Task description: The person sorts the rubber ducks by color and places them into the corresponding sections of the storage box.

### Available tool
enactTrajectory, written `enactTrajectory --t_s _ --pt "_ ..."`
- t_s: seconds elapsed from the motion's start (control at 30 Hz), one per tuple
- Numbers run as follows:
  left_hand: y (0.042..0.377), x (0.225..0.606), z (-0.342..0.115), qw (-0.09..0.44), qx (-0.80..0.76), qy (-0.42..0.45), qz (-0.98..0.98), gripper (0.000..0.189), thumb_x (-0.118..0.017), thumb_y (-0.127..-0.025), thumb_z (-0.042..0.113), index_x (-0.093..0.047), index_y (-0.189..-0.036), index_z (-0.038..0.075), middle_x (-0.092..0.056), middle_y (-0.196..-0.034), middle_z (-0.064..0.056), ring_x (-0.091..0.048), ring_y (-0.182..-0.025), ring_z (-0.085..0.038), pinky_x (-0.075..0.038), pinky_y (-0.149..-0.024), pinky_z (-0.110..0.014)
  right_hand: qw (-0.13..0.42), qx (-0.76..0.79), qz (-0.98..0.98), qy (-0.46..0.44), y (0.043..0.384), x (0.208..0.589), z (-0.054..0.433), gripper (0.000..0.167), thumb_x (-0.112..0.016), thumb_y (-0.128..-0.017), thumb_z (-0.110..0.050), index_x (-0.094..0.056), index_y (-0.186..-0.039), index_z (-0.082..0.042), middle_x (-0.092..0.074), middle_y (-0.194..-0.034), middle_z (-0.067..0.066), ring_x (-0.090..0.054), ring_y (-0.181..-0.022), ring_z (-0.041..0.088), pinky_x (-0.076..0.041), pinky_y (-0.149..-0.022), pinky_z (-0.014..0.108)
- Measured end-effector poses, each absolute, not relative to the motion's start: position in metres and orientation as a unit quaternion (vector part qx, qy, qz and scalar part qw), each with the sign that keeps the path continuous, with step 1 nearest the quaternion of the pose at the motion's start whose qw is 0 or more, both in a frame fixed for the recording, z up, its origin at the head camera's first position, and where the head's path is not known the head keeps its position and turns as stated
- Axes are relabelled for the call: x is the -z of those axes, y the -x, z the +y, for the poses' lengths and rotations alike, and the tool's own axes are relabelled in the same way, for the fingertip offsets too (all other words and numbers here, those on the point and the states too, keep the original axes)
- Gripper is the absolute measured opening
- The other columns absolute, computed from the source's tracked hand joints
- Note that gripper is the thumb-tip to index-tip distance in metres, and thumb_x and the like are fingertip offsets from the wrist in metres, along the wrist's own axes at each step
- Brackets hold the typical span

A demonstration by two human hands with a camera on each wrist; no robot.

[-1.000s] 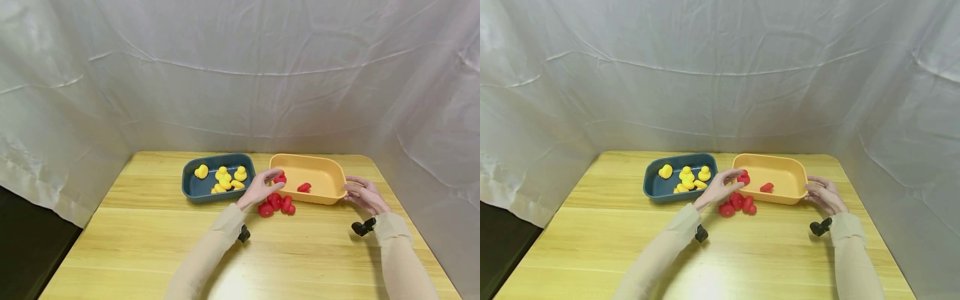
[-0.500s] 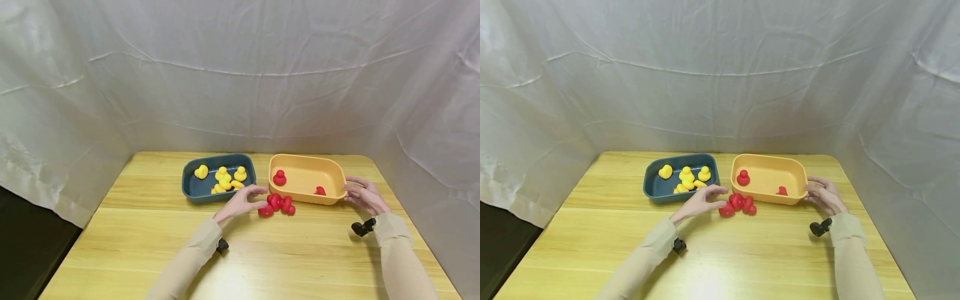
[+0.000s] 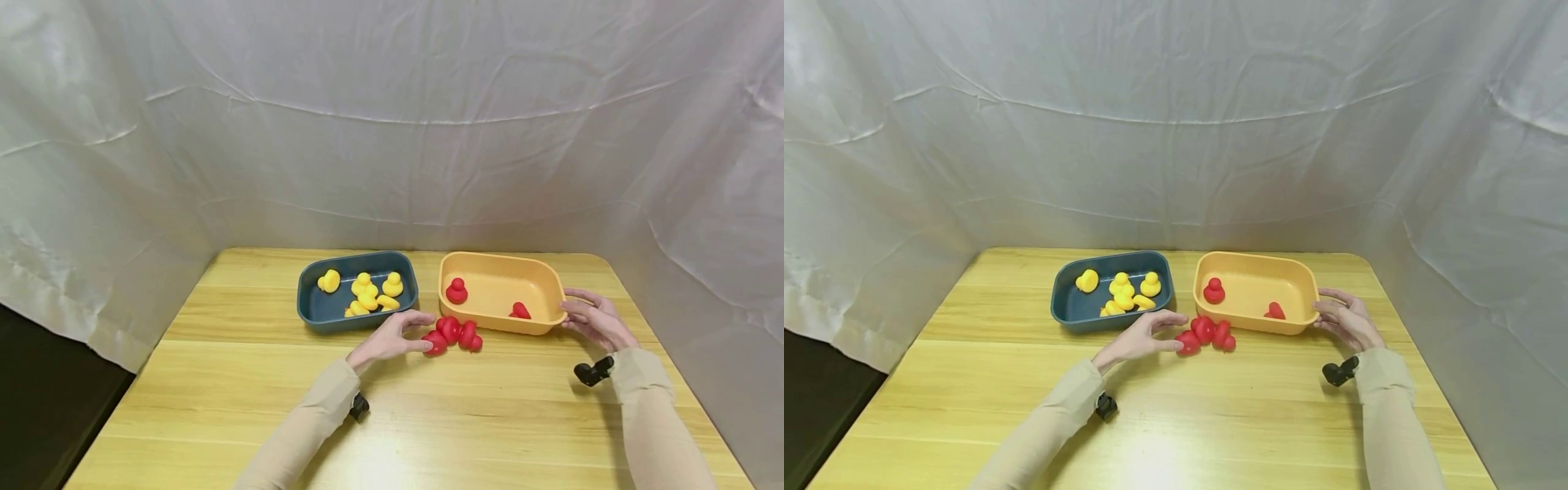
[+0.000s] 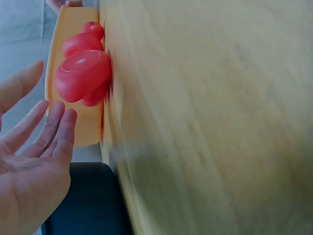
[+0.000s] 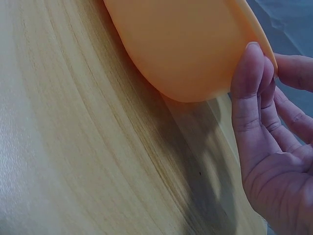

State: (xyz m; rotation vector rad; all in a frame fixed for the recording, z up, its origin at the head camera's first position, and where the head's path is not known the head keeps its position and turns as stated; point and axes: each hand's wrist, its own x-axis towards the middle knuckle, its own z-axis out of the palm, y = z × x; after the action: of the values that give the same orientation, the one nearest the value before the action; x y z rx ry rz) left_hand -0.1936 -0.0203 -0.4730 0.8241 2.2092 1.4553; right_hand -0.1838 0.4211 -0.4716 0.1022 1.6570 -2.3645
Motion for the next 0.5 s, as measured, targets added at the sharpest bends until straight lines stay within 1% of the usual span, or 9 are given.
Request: enactTrajectory --t_s 0.23,0.5 --pt "0.1962 0.4770 -0.0203 0.188 -0.498 -0.296 0.793 0.056 -0.075 -0.090 0.011 -0.054 -0.141 -0.001 -0.058 -0.143 -0.019 -0.054 -0.136 -0.031 -0.042 -0.120 -0.045 0.126 0.810 0.571 -0.040 0.1834 0.4711 0.4210 0.028 -0.051 -0.101 0.004 -0.066 -0.112 -0.018 -0.077 -0.090 0.007 -0.073 -0.071 0.017 -0.064 -0.066 0.026" --pt "0.1973 0.4794 -0.0192 0.186 -0.491 -0.299 0.797 0.057 -0.077 -0.088 0.008 -0.054 -0.140 -0.002 -0.060 -0.140 -0.019 -0.057 -0.131 -0.031 -0.046 -0.117 -0.042 0.126 0.808 0.574 -0.044 0.1834 0.4712 0.4206 0.028 -0.051 -0.101 0.003 -0.065 -0.112 -0.018 -0.077 -0.090 0.007 -0.073 -0.071 0.017 -0.064 -0.066 0.026"
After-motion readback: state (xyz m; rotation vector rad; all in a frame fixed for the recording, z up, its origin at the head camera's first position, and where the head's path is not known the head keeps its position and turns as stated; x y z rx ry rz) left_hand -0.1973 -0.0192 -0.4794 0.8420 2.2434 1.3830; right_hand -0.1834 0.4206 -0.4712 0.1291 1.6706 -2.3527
